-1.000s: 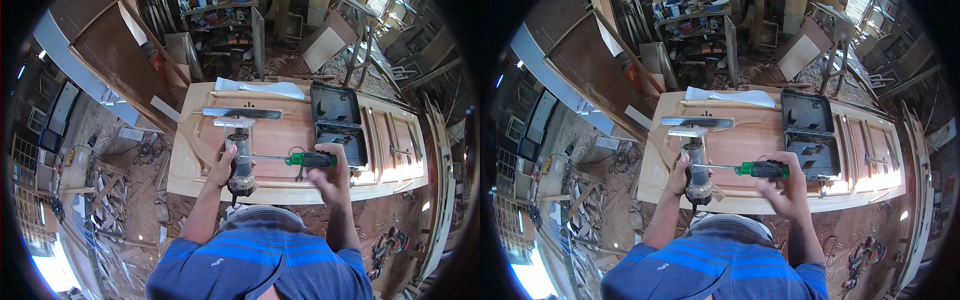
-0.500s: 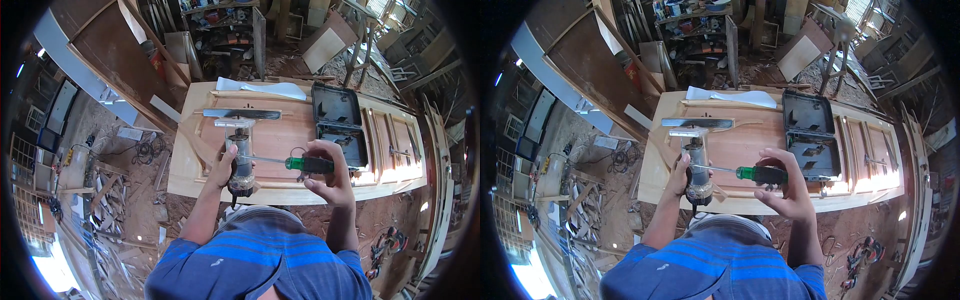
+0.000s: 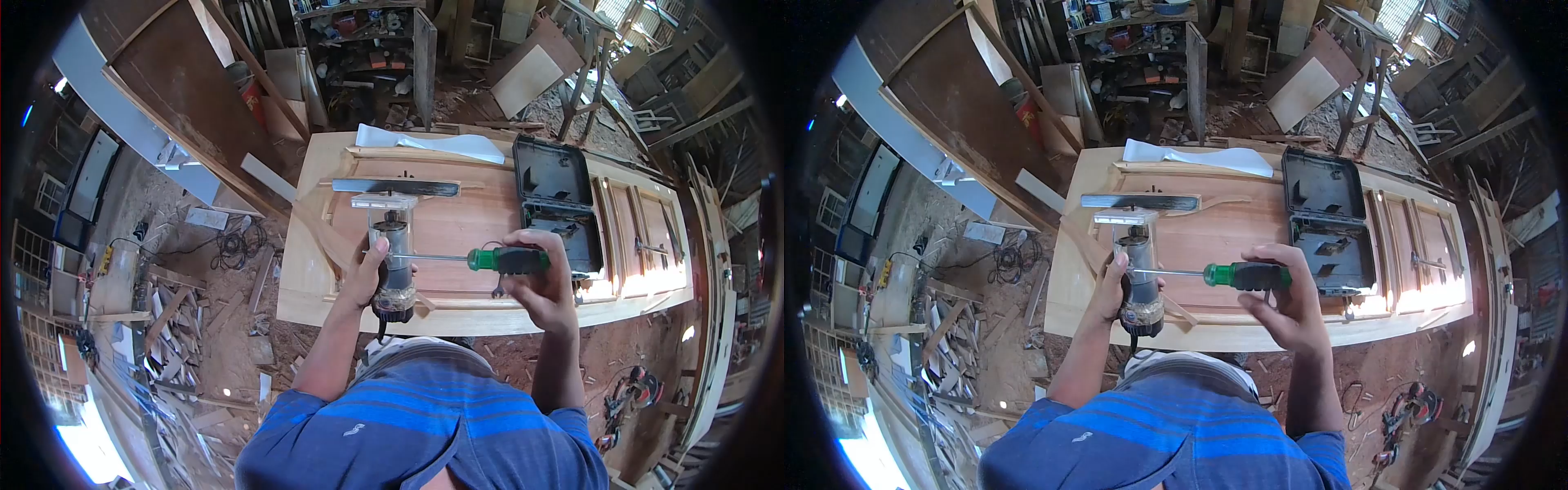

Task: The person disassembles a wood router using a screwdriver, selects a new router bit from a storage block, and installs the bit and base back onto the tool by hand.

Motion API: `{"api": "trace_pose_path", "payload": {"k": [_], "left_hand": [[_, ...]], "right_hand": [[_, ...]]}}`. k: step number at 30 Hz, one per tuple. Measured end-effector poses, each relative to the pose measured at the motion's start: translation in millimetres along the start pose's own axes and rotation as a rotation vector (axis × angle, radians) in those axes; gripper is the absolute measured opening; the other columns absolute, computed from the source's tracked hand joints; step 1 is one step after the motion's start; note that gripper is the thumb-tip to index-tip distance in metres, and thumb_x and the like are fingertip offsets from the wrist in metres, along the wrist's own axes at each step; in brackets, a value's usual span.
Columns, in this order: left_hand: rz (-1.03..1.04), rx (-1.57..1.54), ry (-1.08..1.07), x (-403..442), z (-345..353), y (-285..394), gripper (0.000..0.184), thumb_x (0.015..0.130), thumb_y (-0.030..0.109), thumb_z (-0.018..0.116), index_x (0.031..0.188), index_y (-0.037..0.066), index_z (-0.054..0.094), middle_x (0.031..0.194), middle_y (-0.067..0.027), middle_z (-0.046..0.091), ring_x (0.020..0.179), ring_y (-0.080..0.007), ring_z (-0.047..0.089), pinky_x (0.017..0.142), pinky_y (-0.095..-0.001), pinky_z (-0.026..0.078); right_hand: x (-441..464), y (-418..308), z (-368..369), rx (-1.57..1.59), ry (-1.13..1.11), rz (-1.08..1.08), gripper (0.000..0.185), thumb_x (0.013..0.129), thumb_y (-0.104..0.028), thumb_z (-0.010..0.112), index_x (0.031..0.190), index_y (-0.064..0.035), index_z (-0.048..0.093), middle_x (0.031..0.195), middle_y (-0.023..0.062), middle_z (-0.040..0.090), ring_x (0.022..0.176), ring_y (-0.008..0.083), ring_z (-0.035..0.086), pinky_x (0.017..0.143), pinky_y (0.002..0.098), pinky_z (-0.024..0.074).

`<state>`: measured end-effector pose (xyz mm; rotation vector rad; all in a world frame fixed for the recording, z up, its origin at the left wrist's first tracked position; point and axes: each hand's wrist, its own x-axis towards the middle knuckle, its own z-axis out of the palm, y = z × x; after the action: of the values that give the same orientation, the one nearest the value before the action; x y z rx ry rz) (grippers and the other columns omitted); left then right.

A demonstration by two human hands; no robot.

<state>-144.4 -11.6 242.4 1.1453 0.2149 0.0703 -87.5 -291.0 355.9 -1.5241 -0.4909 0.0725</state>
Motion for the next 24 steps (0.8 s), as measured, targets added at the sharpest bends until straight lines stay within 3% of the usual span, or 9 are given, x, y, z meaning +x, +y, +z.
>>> {"api": "trace_pose_path", "payload": {"k": [3, 4, 7, 10, 13, 14, 18, 21, 24], "left_hand": [[-0.016, -0.009, 0.017, -0.6, -10.2, -0.5, 0.065, 0.104, 0.058, 0.057, 0.130, -0.002, 0.058, 0.104, -0.0189, 0.073, 0.085, -0.0274, 0.077, 0.072, -0.0413, 0.065], [-0.012, -0.002, 0.015, 1.1, -13.7, 0.5, 0.065, 0.104, 0.058, 0.058, 0.130, -0.002, 0.058, 0.104, -0.0188, 0.073, 0.085, -0.0274, 0.077, 0.072, -0.0414, 0.065], [-0.022, -0.075, -0.005, 4.3, -28.8, -1.1, 0.063, 0.103, 0.053, 0.064, 0.135, 0.000, 0.056, 0.102, -0.0170, 0.072, 0.084, -0.0269, 0.077, 0.070, -0.0405, 0.065], [-0.016, -0.114, -0.029, 9.1, -43.8, -5.4, 0.062, 0.102, 0.051, 0.067, 0.136, 0.001, 0.055, 0.101, -0.0158, 0.071, 0.083, -0.0266, 0.077, 0.069, -0.0402, 0.065], [0.013, -0.090, -0.040, 11.3, -50.5, -4.7, 0.061, 0.102, 0.050, 0.068, 0.135, 0.000, 0.056, 0.103, -0.0159, 0.072, 0.084, -0.0265, 0.077, 0.070, -0.0403, 0.065], [0.028, -0.082, -0.034, 11.5, -51.8, -4.1, 0.061, 0.102, 0.050, 0.068, 0.134, 0.000, 0.056, 0.103, -0.0160, 0.072, 0.084, -0.0265, 0.077, 0.071, -0.0404, 0.065], [0.060, -0.110, -0.053, 13.4, -59.2, -6.8, 0.061, 0.101, 0.049, 0.069, 0.134, -0.001, 0.057, 0.104, -0.0176, 0.073, 0.084, -0.0267, 0.077, 0.072, -0.0406, 0.065], [0.085, -0.124, -0.064, 9.1, -55.8, -2.5, 0.061, 0.101, 0.048, 0.069, 0.134, -0.002, 0.057, 0.105, -0.0185, 0.073, 0.085, -0.0271, 0.077, 0.074, -0.0413, 0.065], [0.121, -0.123, -0.086, 4.4, -50.9, -0.5, 0.060, 0.102, 0.046, 0.068, 0.135, -0.003, 0.057, 0.107, -0.0200, 0.072, 0.089, -0.0288, 0.077, 0.078, -0.0430, 0.065]], "right_hand": [[2.8, -3.3, 3.7, 0.006, -0.042, 0.110, 0.042, 0.097, -0.012, 0.077, 0.133, 0.0001, 0.059, 0.109, 0.0075, 0.067, 0.093, 0.0120, 0.065, 0.074, 0.0270, 0.0525], [5.1, 4.4, -11.8, -0.042, -0.119, 0.314, 0.051, 0.094, -0.012, 0.080, 0.137, -0.0004, 0.056, 0.119, 0.0094, 0.064, 0.103, 0.0146, 0.064, 0.080, 0.0290, 0.0528], [8.6, 11.8, 1.9, -0.043, -0.157, 0.228, 0.050, 0.092, -0.015, 0.083, 0.134, 0.0000, 0.059, 0.122, 0.0110, 0.064, 0.103, 0.0148, 0.064, 0.082, 0.0295, 0.0541], [5.1, 11.7, 34.6, 0.039, -0.042, 0.061, 0.034, 0.097, -0.016, 0.078, 0.124, 0.0008, 0.065, 0.109, 0.0092, 0.068, 0.087, 0.0121, 0.068, 0.075, 0.0273, 0.0559], [2.7, 34.1, 4.8, 0.036, -0.250, 0.410, 0.031, 0.102, -0.012, 0.072, 0.128, 0.0006, 0.062, 0.109, 0.0105, 0.067, 0.090, 0.0173, 0.071, 0.077, 0.0313, 0.0592], [0.2, 47.2, 2.2, 0.073, -0.267, 0.306, 0.033, 0.106, -0.015, 0.068, 0.133, 0.0003, 0.058, 0.111, 0.0114, 0.068, 0.095, 0.0195, 0.071, 0.080, 0.0351, 0.0602], [-10.6, 142.4, 1.3, 0.464, 0.184, 0.264, 0.039, 0.110, -0.026, 0.064, 0.137, -0.0002, 0.058, 0.115, 0.0133, 0.069, 0.093, 0.0205, 0.072, 0.080, 0.0366, 0.0603], [-35.2, 266.7, -22.8, 0.151, 0.054, 0.415, 0.040, 0.109, -0.024, 0.065, 0.141, -0.0002, 0.057, 0.113, 0.0133, 0.070, 0.087, 0.0207, 0.073, 0.070, 0.0355, 0.0619], [-53.1, 357.2, 3.2, 0.195, 0.197, 0.481, 0.032, 0.105, -0.014, 0.067, 0.134, -0.0017, 0.059, 0.108, 0.0112, 0.068, 0.084, 0.0202, 0.072, 0.066, 0.0344, 0.0621]]}}
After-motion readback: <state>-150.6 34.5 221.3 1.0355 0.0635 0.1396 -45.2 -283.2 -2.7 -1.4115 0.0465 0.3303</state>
